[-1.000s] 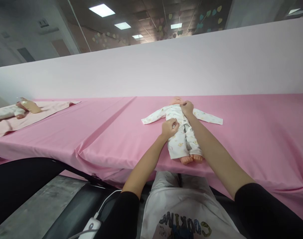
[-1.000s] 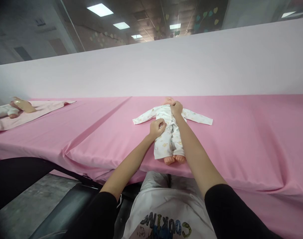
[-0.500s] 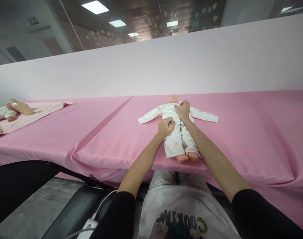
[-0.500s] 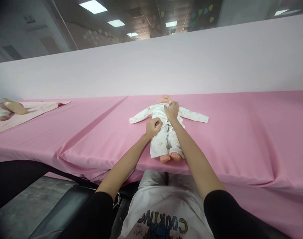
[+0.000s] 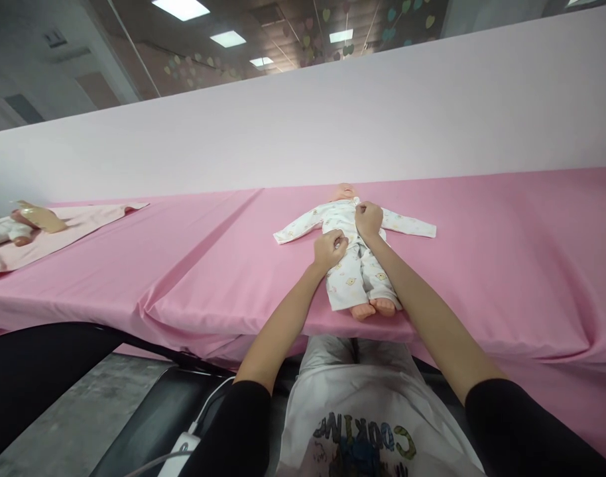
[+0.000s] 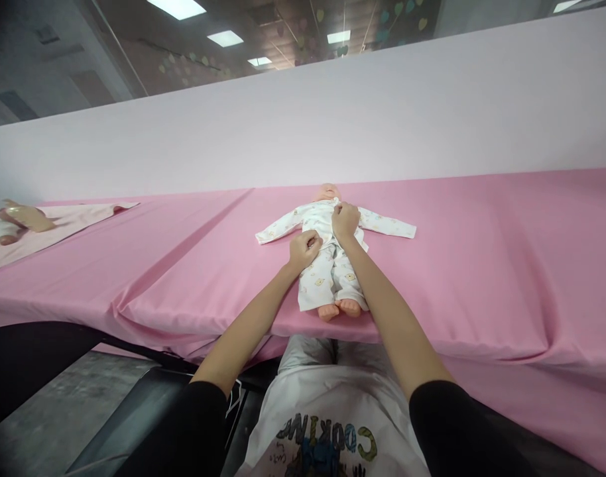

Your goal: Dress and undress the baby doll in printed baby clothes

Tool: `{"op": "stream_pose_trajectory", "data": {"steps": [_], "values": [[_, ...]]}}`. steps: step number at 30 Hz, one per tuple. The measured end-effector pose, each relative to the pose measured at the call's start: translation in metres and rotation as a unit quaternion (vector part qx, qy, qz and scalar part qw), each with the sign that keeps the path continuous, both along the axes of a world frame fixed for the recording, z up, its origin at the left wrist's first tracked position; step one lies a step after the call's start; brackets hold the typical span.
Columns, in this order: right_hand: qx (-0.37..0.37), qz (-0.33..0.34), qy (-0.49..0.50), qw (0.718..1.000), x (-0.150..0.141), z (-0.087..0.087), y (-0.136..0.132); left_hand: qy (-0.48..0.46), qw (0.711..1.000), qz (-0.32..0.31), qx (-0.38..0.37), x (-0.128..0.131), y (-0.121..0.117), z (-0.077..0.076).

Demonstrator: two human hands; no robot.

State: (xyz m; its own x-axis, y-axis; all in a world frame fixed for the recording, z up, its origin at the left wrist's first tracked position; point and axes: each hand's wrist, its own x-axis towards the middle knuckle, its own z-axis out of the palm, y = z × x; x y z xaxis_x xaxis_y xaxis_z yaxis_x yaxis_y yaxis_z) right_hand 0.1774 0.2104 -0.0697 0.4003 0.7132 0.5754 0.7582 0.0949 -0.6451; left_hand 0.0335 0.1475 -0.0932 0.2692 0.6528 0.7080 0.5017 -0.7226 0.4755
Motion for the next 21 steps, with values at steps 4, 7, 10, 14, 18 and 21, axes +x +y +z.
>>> {"op": "stream_pose_trajectory", "data": {"steps": [4, 7, 10, 14, 18, 21], "values": [[0.023, -0.014, 0.005, 1.000, 0.0007, -0.0019, 0.0007, 0.015, 1.000, 0.008, -0.009, -0.0002, 0.0001, 0.0009], [0.052, -0.007, 0.021, 0.998, 0.0016, -0.0037, 0.0019, 0.015, 1.000, 0.011, -0.009, -0.0003, 0.0005, 0.0005], [0.075, 0.020, 0.042, 0.996, 0.0027, -0.0053, 0.0035, 0.006, 1.000, 0.004, -0.003, -0.0003, 0.0003, 0.0001], [0.097, 0.064, 0.048, 0.992, 0.0029, -0.0064, 0.0055, -0.001, 1.000, -0.003, 0.001, -0.0002, -0.0010, 0.0006], [0.107, 0.089, 0.041, 0.989, 0.0025, -0.0068, 0.0063, 0.000, 1.000, 0.000, 0.000, 0.0000, -0.0015, 0.0008], [0.105, 0.097, 0.062, 0.988, 0.0033, -0.0070, 0.0070, 0.000, 1.000, 0.000, -0.003, 0.0000, -0.0013, 0.0007]]}}
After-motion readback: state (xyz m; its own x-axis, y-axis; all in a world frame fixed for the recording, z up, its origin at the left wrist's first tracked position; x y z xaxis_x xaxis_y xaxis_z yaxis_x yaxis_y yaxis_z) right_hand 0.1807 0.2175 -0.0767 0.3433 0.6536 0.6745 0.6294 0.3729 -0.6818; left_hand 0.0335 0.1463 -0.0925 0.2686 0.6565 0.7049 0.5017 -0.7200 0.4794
